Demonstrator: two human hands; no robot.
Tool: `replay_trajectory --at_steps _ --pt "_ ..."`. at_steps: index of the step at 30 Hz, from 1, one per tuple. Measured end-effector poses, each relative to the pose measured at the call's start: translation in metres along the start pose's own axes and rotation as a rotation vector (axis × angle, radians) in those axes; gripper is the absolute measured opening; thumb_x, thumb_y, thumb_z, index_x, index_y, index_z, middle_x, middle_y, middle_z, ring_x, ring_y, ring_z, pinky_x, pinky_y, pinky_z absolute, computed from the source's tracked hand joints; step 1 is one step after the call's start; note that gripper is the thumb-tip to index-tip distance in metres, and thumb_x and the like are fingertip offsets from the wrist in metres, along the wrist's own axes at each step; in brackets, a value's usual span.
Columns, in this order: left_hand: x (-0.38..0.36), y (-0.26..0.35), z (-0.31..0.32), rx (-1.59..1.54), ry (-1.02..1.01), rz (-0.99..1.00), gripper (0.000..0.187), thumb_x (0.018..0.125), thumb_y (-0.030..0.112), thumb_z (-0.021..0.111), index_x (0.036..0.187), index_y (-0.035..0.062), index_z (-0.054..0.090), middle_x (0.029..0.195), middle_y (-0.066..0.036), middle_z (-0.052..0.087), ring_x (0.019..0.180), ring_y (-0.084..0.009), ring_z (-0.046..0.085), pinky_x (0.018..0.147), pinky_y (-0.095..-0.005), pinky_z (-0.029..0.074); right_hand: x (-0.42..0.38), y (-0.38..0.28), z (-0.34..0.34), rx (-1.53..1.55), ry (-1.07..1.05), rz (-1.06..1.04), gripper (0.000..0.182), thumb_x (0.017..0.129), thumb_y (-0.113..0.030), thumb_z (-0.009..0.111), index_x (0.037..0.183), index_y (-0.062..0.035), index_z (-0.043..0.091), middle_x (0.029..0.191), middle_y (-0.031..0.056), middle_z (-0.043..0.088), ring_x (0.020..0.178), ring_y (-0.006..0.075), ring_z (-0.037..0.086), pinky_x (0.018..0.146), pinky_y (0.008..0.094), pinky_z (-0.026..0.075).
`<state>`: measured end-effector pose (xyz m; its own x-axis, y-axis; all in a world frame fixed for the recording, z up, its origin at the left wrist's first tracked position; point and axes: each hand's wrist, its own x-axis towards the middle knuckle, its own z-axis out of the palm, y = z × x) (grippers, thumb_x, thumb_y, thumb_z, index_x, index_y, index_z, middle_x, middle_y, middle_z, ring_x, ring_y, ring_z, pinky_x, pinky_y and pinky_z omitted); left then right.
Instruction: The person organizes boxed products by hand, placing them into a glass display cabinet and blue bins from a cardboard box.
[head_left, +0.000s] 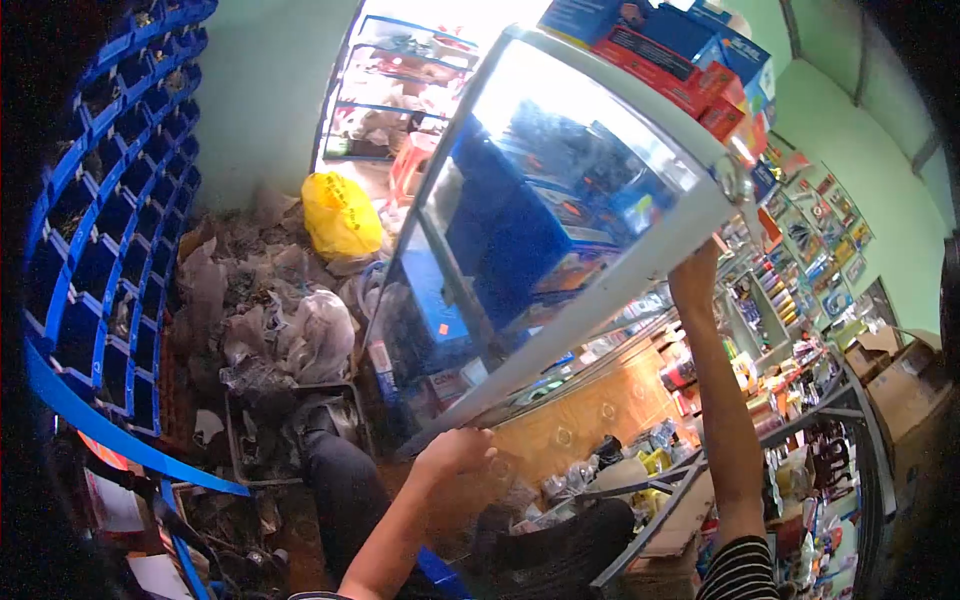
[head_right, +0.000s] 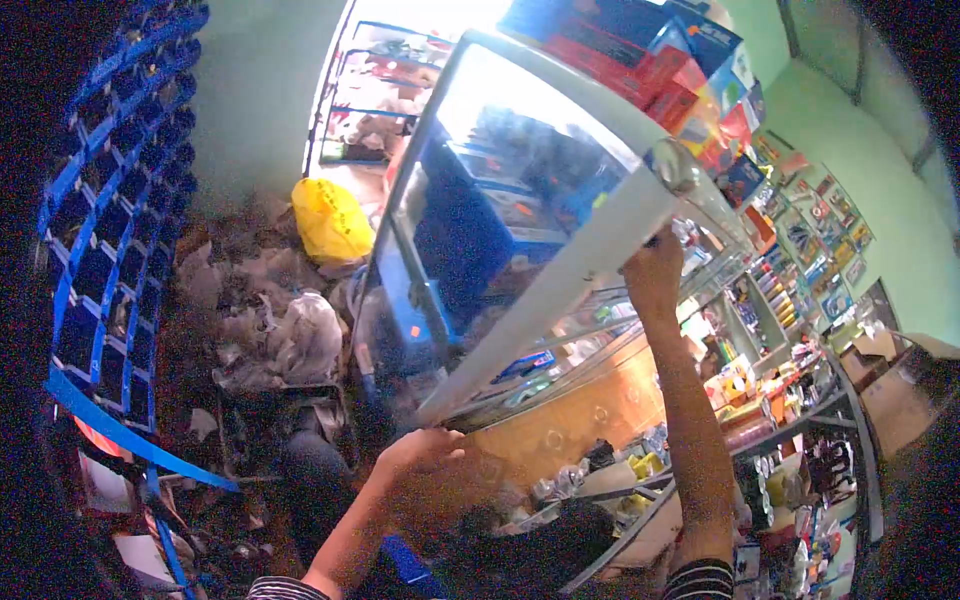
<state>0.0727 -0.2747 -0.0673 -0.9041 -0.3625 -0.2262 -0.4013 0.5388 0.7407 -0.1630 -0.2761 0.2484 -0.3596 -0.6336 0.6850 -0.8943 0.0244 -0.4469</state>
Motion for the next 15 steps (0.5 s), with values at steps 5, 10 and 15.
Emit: replay_trajectory --at_steps 5,10,15 --pt "-0.064 0.034 -0.050 -0.265 0.183 0.094 0.039 0.088 0.023 0.058 0.121 0.0035 0.061 0.112 -0.020 0.066 0.105 -0.0376 0.063 0.090 -0.0463 0.051 0.062 0.009 0.069 -0.031 0.003 -0.243 0.050 0.086 -0.034 0.075 0.124 -0.0033 0.065 0.095 0.0088 0.070 0.086 0.0167 0.064 0.079 0.0309 0.050" --pt "-0.029 0.002 -0.016 -0.259 0.123 0.035 0.039 0.087 0.020 0.057 0.122 0.0047 0.061 0.113 -0.021 0.066 0.104 -0.0382 0.063 0.089 -0.0468 0.051 0.074 -0.051 0.085 -0.069 -0.301 -0.394 0.056 0.084 -0.035 0.077 0.130 -0.0079 0.061 0.114 0.0162 0.066 0.103 0.0219 0.063 0.090 0.0330 0.049" --pt "-0.014 -0.016 -0.006 -0.185 0.159 0.118 0.039 0.090 0.023 0.054 0.124 0.0045 0.060 0.115 -0.022 0.065 0.104 -0.0387 0.063 0.089 -0.0469 0.051 0.125 0.024 0.110 -0.842 -0.056 -1.202 0.060 0.084 -0.027 0.077 0.136 -0.0065 0.055 0.131 0.0135 0.058 0.118 0.0221 0.056 0.099 0.0357 0.047"
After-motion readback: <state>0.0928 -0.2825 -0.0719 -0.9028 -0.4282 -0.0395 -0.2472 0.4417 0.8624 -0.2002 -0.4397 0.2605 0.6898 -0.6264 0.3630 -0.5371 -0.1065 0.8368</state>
